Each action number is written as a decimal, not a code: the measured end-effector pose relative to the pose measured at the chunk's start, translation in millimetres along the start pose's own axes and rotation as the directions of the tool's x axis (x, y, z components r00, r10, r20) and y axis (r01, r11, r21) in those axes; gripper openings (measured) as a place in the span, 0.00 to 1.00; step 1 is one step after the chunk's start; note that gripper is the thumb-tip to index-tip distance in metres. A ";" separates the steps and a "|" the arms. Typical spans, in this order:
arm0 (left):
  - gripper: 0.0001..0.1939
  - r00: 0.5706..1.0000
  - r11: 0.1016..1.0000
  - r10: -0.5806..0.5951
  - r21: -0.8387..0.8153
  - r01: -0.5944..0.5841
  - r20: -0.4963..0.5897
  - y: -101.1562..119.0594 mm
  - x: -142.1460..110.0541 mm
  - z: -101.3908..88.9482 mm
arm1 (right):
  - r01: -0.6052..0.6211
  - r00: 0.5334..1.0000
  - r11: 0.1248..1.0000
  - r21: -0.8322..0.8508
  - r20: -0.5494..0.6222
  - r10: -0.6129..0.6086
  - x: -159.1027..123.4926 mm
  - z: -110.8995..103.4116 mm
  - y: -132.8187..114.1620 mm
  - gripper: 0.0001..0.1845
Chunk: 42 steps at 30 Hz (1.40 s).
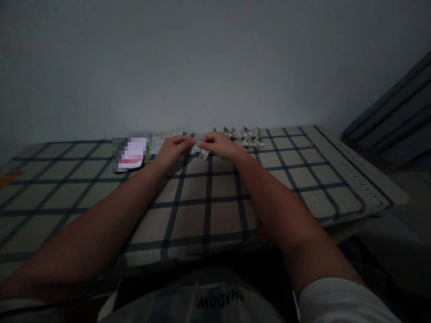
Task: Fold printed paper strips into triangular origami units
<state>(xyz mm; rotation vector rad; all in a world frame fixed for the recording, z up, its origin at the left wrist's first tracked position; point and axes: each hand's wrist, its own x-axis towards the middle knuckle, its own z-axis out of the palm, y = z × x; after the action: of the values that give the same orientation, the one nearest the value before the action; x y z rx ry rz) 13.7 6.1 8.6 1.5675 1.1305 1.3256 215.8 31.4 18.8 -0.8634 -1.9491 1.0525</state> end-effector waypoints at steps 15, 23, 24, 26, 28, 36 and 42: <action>0.15 0.995 0.981 0.099 0.169 -0.100 0.017 3.4 -3.9 0.0 | -0.082 0.976 0.954 0.287 -0.172 0.135 4.7 3.9 1.1 0.13; 0.13 0.994 0.981 0.110 0.165 -0.106 -0.018 4.6 -1.7 0.1 | -0.136 0.974 0.960 0.243 -0.144 0.175 4.4 2.2 4.9 0.11; 0.14 0.994 0.981 0.108 0.165 -0.104 -0.016 3.8 -1.4 0.0 | -0.131 0.975 0.965 0.229 -0.148 0.168 4.4 1.8 5.2 0.10; 0.14 0.995 0.981 0.103 0.166 -0.099 -0.012 1.8 -0.4 -0.3 | -0.119 0.977 0.975 0.186 -0.156 0.149 4.1 1.3 5.0 0.10; 0.15 0.994 0.978 0.107 0.180 -0.104 -0.003 0.2 0.5 -0.7 | -0.104 0.976 0.987 0.125 -0.177 0.125 3.7 1.2 4.3 0.10; 0.15 0.993 0.968 0.113 0.230 -0.105 -0.022 4.1 -0.6 -0.4 | -0.077 0.969 0.995 0.069 -0.229 0.091 5.1 5.7 4.3 0.12; 0.15 0.982 0.975 0.131 0.196 -0.103 -0.139 9.6 -3.1 1.0 | -0.172 0.967 0.954 0.246 -0.143 0.211 4.0 10.1 -1.0 0.13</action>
<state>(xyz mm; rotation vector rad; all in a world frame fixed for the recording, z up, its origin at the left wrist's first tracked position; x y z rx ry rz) 15.9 0.2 16.6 1.7157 1.3053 1.4720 205.1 30.5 16.9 -0.9896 -1.5897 1.2502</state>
